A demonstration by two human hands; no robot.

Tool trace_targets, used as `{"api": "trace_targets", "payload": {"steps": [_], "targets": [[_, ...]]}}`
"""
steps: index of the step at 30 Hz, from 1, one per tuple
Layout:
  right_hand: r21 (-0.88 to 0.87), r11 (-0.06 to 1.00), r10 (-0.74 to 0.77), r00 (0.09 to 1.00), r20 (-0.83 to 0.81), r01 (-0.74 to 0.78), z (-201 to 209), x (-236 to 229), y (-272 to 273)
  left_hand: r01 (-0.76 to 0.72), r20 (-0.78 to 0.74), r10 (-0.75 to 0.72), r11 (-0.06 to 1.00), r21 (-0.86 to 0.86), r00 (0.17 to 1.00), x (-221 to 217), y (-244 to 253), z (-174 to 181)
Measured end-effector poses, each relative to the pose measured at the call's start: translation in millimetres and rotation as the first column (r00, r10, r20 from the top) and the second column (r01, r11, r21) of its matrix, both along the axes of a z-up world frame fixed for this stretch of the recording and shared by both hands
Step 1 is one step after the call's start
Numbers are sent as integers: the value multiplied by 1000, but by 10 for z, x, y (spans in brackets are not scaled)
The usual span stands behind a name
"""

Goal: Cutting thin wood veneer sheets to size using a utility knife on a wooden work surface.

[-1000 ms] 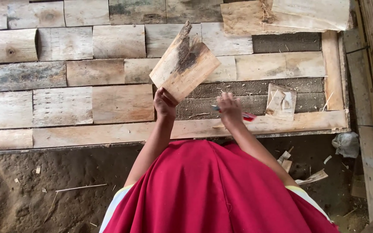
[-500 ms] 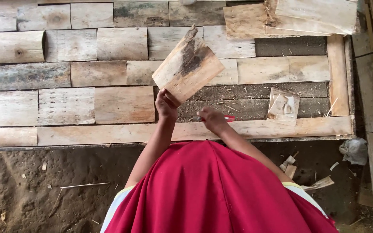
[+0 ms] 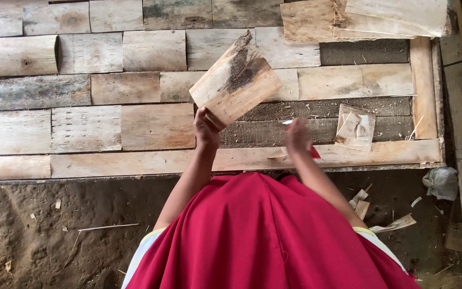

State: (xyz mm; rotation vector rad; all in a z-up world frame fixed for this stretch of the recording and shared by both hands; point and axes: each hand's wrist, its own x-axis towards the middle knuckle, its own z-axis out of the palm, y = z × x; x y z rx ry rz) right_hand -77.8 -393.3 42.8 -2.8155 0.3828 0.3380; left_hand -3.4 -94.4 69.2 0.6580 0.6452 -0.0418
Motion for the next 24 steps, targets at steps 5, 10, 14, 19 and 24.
{"api": "trace_targets", "payload": {"steps": [5,10,14,19,24], "targets": [[59,997,61,998,-16,-59,555,44,132,7,-51,-5,999,49,999,-28,-38,-8],[570,819,276,824,-494,67,939,-207,540,41,-56,-34,991,127,998,86,-26,-667],[178,966,-159,973,-165,188,213,-250,-168,108,-45,-98,913,393,994,-266,-156,325],[703,569,-524,847,-90,427,784,-94,-440,215,-60,-230,743,634,971,-358,-210,161],[848,431,-404,906,-125,309,1003,-48,-38,292,-135,-297,588,754,945,-416,-27,-125]]}}
